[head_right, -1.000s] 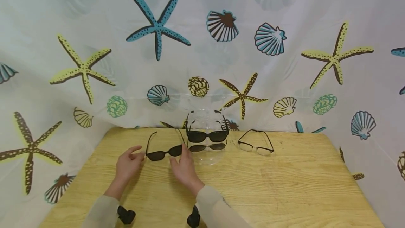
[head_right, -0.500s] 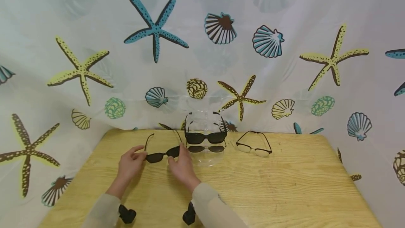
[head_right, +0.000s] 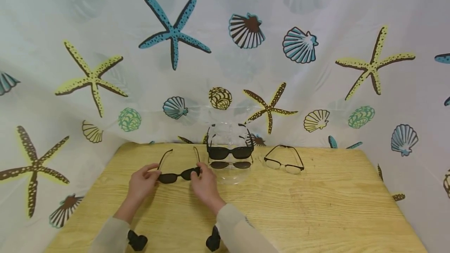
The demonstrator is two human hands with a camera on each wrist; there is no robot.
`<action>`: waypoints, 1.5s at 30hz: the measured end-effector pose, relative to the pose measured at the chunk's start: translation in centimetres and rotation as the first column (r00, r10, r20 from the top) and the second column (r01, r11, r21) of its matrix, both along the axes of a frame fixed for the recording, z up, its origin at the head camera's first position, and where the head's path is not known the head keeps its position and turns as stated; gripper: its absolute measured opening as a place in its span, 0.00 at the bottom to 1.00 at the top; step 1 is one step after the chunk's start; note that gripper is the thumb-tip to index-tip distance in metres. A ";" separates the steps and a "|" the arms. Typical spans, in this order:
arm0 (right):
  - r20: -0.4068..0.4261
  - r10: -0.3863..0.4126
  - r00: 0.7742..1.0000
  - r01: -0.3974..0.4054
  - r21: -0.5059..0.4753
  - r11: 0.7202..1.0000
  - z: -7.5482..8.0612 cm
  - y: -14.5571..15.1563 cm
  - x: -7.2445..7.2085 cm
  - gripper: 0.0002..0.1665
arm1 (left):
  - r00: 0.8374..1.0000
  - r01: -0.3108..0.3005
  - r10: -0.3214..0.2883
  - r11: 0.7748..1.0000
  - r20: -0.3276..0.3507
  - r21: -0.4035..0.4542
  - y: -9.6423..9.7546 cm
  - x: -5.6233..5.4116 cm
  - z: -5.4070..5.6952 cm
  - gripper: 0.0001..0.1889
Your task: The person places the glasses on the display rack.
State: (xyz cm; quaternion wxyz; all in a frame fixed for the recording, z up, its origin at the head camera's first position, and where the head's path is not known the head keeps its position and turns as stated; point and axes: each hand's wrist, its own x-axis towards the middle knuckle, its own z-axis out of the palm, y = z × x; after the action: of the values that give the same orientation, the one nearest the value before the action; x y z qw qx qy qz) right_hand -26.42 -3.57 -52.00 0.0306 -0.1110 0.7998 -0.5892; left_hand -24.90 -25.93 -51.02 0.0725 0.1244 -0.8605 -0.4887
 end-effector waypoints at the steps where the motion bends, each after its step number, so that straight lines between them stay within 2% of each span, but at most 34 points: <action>1: -0.008 -0.005 1.000 0.005 -0.002 1.000 -0.1 0.0 0.0 0.26 | 1.000 0.001 -0.001 1.000 0.003 0.001 0.0 0.1 -0.1 0.20; 10: -0.046 -0.050 0.998 0.048 -0.027 0.998 -0.5 0.3 -0.2 0.23 | 1.000 0.015 -0.014 1.000 -0.025 0.016 0.1 0.9 0.0 0.19; 18: -0.043 -0.035 0.998 0.034 -0.036 0.999 -0.2 0.9 0.0 0.22 | 0.996 0.035 -0.031 0.998 -0.084 0.045 0.2 1.8 0.6 0.18; 25: -0.048 -0.029 0.998 0.027 -0.042 0.999 0.9 1.6 0.6 0.22 | 0.989 0.096 -0.089 0.994 -0.121 0.055 0.0 3.1 1.0 0.21; 33: -0.017 -0.002 1.000 0.001 -0.046 0.999 2.4 2.3 1.3 0.23 | 0.979 0.133 -0.119 0.988 -0.164 0.077 -0.5 4.2 1.4 0.23; 45: -0.062 0.033 0.998 -0.034 -0.025 0.999 4.0 3.4 2.2 0.24 | 0.964 0.152 -0.132 0.986 -0.232 0.069 -0.1 5.3 3.3 0.23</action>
State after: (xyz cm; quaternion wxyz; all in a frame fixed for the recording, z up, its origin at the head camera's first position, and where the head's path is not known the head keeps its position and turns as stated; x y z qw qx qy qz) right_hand -24.22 -0.15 -47.98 0.0145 -0.1429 0.7906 -0.5952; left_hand -19.55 -26.02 -47.72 0.1296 0.0086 -0.8313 -0.5404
